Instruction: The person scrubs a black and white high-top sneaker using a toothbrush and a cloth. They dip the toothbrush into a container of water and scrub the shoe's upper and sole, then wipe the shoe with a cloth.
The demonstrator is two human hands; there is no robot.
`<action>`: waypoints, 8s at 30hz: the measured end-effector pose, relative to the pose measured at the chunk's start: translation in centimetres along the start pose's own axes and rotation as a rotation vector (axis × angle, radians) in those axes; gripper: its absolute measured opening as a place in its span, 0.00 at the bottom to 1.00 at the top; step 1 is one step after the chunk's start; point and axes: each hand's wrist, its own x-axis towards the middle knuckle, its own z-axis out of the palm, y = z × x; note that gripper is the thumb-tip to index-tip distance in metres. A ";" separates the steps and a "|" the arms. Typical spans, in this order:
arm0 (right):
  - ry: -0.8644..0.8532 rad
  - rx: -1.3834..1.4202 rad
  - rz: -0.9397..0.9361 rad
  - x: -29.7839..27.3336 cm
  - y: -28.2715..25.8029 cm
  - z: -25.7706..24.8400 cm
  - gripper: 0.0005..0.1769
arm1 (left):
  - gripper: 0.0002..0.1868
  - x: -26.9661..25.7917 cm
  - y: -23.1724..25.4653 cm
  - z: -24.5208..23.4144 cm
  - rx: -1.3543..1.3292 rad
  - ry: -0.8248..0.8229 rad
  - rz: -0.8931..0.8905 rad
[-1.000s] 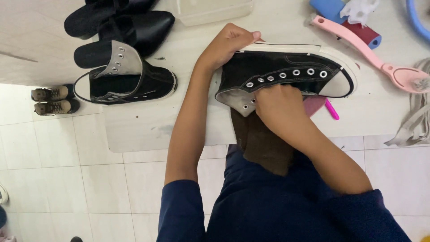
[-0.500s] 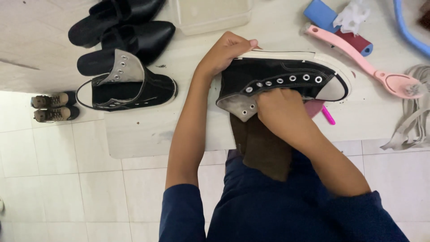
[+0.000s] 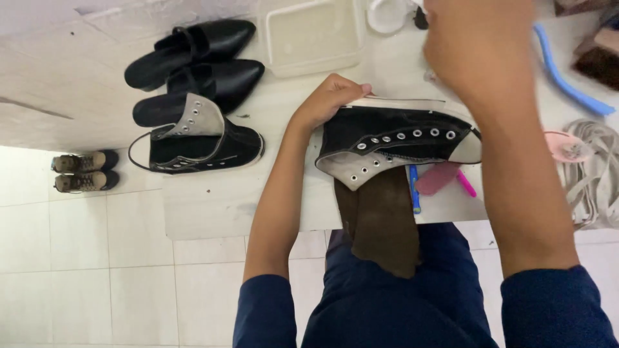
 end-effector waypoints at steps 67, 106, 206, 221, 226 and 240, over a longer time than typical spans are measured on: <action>-0.641 0.367 0.056 -9.4 -9.2 -4.4 0.13 | 0.21 -6.1 2.9 4.7 0.394 0.098 0.329; -0.623 0.082 -0.117 -11.1 -8.0 -3.3 0.17 | 0.21 -5.9 2.5 4.4 0.331 0.077 0.331; -0.188 0.340 0.053 -15.0 -9.1 -1.4 0.18 | 0.30 -5.3 3.9 2.7 0.358 -0.330 0.173; -0.506 0.151 -0.125 -11.0 -9.3 -3.3 0.09 | 0.30 -5.6 3.4 2.5 0.240 -0.278 0.186; -0.412 0.142 -0.184 -10.8 -9.0 -2.2 0.08 | 0.35 -5.4 3.7 2.5 0.236 -0.315 0.152; -0.505 0.098 -0.123 -11.2 -8.9 -2.7 0.09 | 0.41 -5.1 2.4 2.5 0.241 -0.328 0.144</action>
